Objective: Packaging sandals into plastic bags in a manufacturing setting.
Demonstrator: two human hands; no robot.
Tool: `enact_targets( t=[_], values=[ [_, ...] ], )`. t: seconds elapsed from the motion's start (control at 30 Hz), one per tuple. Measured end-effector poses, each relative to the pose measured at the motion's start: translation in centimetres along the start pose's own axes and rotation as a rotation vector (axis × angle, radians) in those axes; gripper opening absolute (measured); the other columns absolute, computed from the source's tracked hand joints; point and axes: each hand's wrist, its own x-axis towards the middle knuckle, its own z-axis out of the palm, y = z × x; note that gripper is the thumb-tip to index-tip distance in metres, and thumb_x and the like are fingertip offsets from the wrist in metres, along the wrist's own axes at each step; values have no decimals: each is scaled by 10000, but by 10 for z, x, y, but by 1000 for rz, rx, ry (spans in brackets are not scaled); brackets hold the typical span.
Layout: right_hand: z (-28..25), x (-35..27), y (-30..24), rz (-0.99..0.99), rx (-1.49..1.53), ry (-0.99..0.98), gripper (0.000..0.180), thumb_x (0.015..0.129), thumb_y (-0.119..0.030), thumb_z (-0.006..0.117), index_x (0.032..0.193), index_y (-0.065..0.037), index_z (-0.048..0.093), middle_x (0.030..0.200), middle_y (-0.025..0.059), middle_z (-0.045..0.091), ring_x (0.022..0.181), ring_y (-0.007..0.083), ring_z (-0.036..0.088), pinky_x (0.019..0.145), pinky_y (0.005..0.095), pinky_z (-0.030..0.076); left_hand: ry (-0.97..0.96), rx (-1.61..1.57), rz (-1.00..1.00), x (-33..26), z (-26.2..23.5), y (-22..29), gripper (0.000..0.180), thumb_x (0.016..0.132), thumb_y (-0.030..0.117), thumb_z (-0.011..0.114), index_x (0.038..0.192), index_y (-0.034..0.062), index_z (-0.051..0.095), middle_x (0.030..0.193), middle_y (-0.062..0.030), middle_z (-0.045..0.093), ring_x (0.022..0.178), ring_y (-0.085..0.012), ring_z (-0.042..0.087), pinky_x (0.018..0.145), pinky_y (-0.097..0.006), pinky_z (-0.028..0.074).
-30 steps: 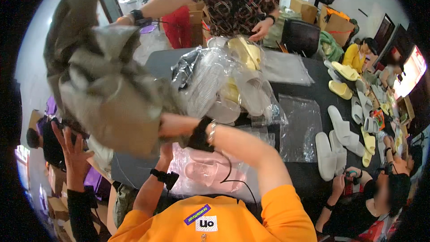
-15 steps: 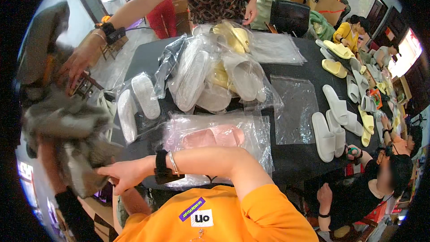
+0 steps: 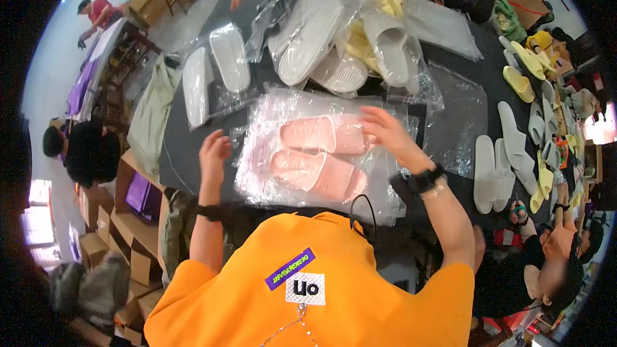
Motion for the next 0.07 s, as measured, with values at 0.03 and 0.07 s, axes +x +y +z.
enact_targets(
  t=[0.03,0.07],
  values=[
    [-14,-12,24,66,-30,62,565,826,-330,574,1298,-84,386,1187,82,512,1006,179,520,816,348,429,-88,53,-38,-1,3,-19,290,841,161,559,1106,42,556,884,-61,622,741,-144,576,633,-258,449],
    [-13,-12,29,70,-21,59,565,826,-330,574,1298,-84,386,1187,82,512,1006,179,520,816,348,429,-87,63,-41,-2,2,-20,290,841,161,559,1106,42,556,884,-61,622,741,-144,576,633,-258,449]
  ],
)
